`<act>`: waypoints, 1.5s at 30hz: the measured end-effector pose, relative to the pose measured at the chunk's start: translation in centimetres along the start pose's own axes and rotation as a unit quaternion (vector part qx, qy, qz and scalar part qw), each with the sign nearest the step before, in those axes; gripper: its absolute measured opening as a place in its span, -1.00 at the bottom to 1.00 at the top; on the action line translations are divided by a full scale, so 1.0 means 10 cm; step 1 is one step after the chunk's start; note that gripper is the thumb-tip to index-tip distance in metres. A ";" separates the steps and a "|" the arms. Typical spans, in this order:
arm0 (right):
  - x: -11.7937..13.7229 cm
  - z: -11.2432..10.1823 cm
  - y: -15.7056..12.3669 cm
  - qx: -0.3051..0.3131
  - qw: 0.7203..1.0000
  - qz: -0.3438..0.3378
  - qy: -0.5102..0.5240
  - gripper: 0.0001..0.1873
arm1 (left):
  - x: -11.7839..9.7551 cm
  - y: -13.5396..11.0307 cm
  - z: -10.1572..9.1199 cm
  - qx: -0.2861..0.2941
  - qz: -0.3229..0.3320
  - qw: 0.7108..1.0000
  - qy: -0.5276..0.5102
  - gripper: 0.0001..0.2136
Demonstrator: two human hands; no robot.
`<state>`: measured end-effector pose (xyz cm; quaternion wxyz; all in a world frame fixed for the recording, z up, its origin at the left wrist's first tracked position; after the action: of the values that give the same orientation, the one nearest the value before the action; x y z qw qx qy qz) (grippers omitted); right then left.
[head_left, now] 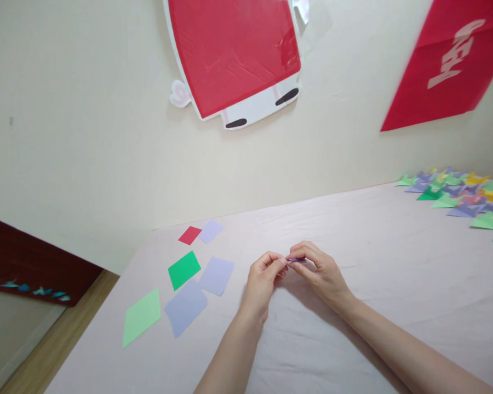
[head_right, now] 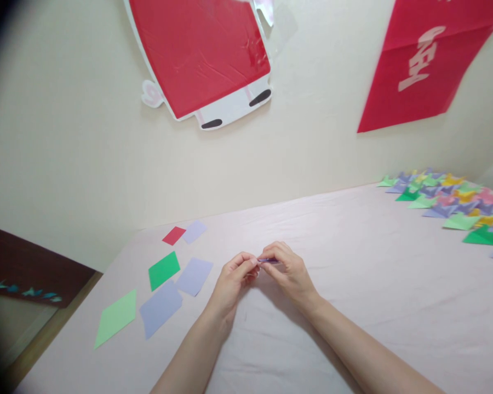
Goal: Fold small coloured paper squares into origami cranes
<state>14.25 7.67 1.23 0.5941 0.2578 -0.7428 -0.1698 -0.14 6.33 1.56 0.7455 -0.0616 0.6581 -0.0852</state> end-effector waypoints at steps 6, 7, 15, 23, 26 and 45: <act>-0.02 0.01 -0.01 0.002 0.999 0.033 0.033 -0.92 | 0.05 0.03 0.00 0.042 -0.015 0.999 -0.007 -0.65; -0.04 0.02 -0.01 0.004 0.998 0.046 0.042 -0.92 | 0.05 0.04 -0.01 0.046 -0.010 0.999 -0.002 -0.67; -0.14 0.03 -0.01 -0.014 0.980 0.158 0.120 -0.83 | -0.11 -0.03 -0.04 0.007 0.160 0.966 0.201 -0.91; -0.15 0.07 -0.02 0.001 0.965 0.199 0.172 -0.75 | -0.10 -0.05 -0.02 -0.035 0.203 0.941 0.270 -0.90; -0.14 0.07 -0.03 0.001 0.969 0.190 0.158 -0.78 | -0.09 -0.07 -0.01 -0.049 0.203 0.937 0.280 -0.89; -0.20 0.06 0.00 -0.025 0.947 0.219 0.234 -0.68 | 0.06 0.06 -0.04 -0.021 0.102 0.991 0.083 -0.75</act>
<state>14.00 8.82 -0.44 0.7803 0.1065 -0.6162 0.0112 -0.48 6.81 0.76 0.6915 -0.0023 0.7224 0.0006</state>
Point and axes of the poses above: each hand's wrist, its own y-axis towards the middle knuckle, its own z-axis out of the palm, x = y × z, the point moved 3 cm from there along y, towards the middle knuckle, and after that the axes turned 2 degrees about y, right-handed, at the moved point
